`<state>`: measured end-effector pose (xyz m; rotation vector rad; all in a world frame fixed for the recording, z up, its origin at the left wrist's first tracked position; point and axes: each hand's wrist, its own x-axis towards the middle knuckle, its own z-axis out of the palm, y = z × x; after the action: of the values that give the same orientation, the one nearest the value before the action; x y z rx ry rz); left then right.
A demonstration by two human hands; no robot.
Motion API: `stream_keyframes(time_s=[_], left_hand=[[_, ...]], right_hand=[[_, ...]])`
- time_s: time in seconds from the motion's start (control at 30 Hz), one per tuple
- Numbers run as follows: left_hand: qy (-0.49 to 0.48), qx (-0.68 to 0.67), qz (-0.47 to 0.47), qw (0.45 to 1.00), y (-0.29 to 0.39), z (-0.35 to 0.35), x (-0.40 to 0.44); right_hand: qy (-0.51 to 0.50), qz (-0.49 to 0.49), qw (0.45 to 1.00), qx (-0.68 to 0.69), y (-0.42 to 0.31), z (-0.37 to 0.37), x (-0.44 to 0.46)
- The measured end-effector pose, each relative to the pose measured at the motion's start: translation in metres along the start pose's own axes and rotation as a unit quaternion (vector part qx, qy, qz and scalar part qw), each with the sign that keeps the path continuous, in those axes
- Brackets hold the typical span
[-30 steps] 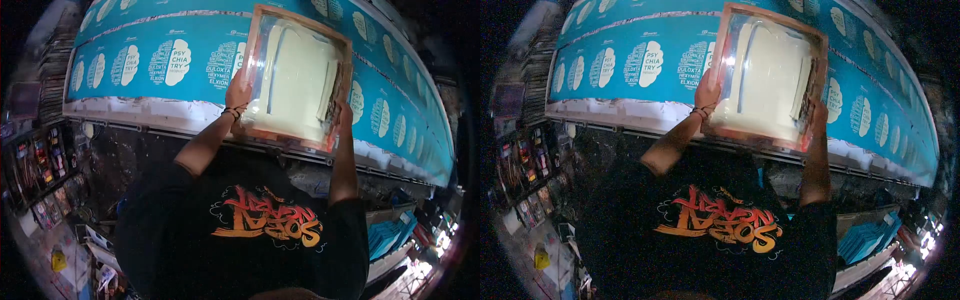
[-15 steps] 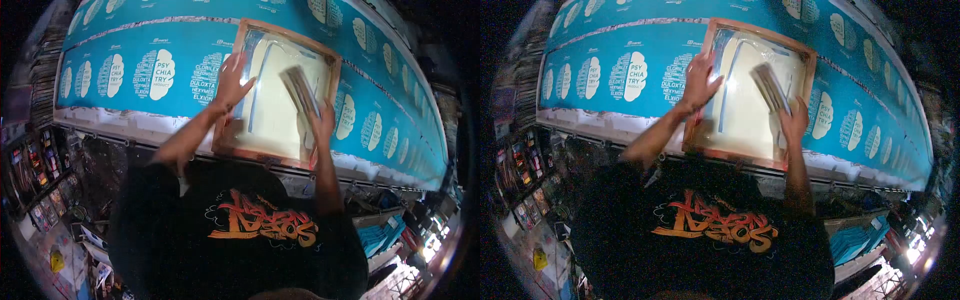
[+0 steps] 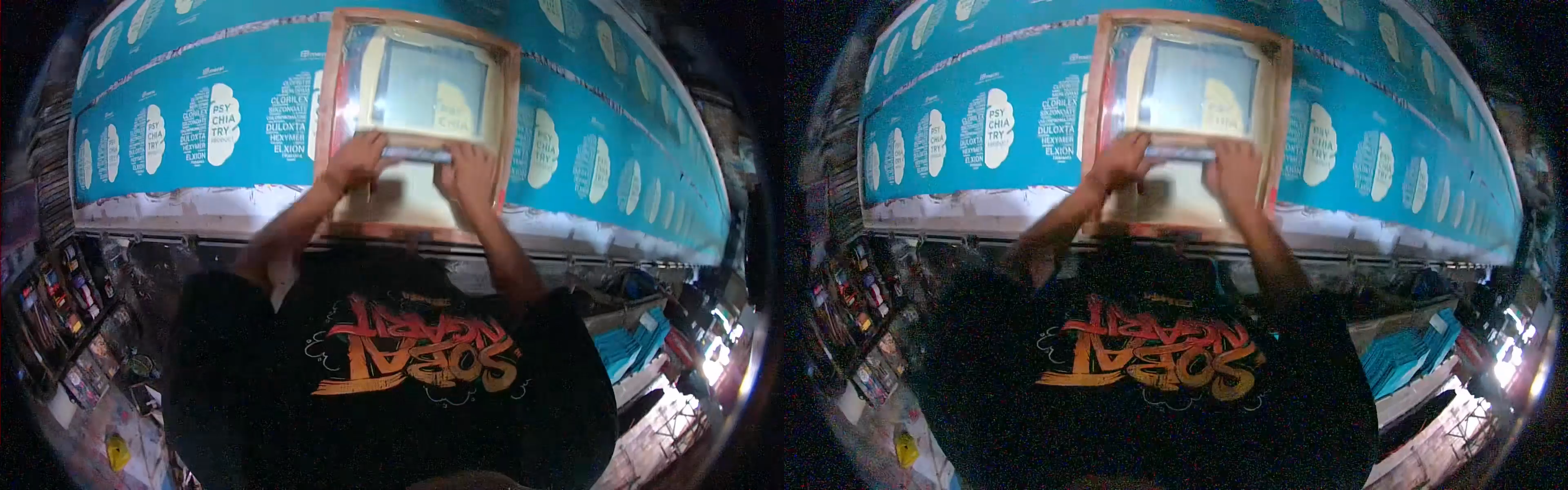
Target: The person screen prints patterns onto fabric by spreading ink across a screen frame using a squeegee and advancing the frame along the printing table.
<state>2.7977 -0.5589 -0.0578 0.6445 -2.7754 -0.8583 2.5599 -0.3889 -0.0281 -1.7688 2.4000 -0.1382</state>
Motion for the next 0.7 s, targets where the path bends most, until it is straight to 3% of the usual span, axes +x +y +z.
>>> stream_keyframes(time_s=[0.03, 0.07, 0.13, 0.2, 0.27, 0.33, 0.37, 0.43, 0.47, 0.53, 0.57, 0.63, 0.7], left_hand=[[-0.026, 0.003, -0.026, 0.999, 0.011, 0.022, -0.038], [-0.006, -0.034, -0.019, 0.999, 0.022, 0.037, -0.069], [0.015, -0.066, -0.005, 0.998, 0.048, 0.044, -0.101], [-0.095, -0.036, -0.106, 0.989, 0.08, 0.019, -0.099], [0.138, -0.103, 0.073, 0.982, 0.039, 0.032, -0.097], [0.271, -0.024, -0.087, 0.958, 0.042, 0.009, -0.083], [0.264, -0.094, -0.237, 0.93, 0.034, -0.006, -0.076], [0.271, 0.121, -0.25, 0.922, 0.011, -0.005, -0.077], [0.255, 0.089, -0.319, 0.909, -0.015, 0.007, -0.08], [0.268, 0.047, -0.286, 0.919, -0.05, 0.027, -0.092], [0.282, 0.009, -0.251, 0.926, -0.059, 0.031, -0.093], [0.282, -0.07, -0.274, 0.917, -0.038, 0.014, -0.088], [0.251, -0.156, -0.312, 0.903, -0.014, -0.008, -0.084]], right_hand=[[0.048, -0.028, 0.998, 0.015, -0.004, 0.012, -0.042], [0.013, -0.044, 0.999, -0.016, -0.001, 0.028, -0.077], [-0.006, -0.032, 0.998, 0.057, -0.004, 0.037, -0.124], [0.025, -0.045, 0.996, 0.071, -0.008, 0.02, -0.122], [0.054, -0.059, 0.994, 0.08, -0.007, -0.005, -0.111], [0.007, -0.068, 0.994, 0.085, -0.005, -0.025, -0.103], [-0.012, -0.063, 0.994, 0.086, -0.006, -0.033, -0.105], [0.003, -0.066, 0.987, 0.147, 0.003, -0.014, -0.125], [0.014, -0.071, 0.975, 0.211, 0.01, 0.003, -0.138], [0.001, -0.051, 0.963, 0.263, 0.012, 0.018, -0.149], [-0.002, -0.057, 0.979, 0.195, 0.001, -0.003, -0.143], [-0.004, -0.097, 0.989, 0.115, 0.009, -0.001, -0.114], [0.038, -0.034, 0.995, 0.087, 0.006, -0.008, -0.056]])
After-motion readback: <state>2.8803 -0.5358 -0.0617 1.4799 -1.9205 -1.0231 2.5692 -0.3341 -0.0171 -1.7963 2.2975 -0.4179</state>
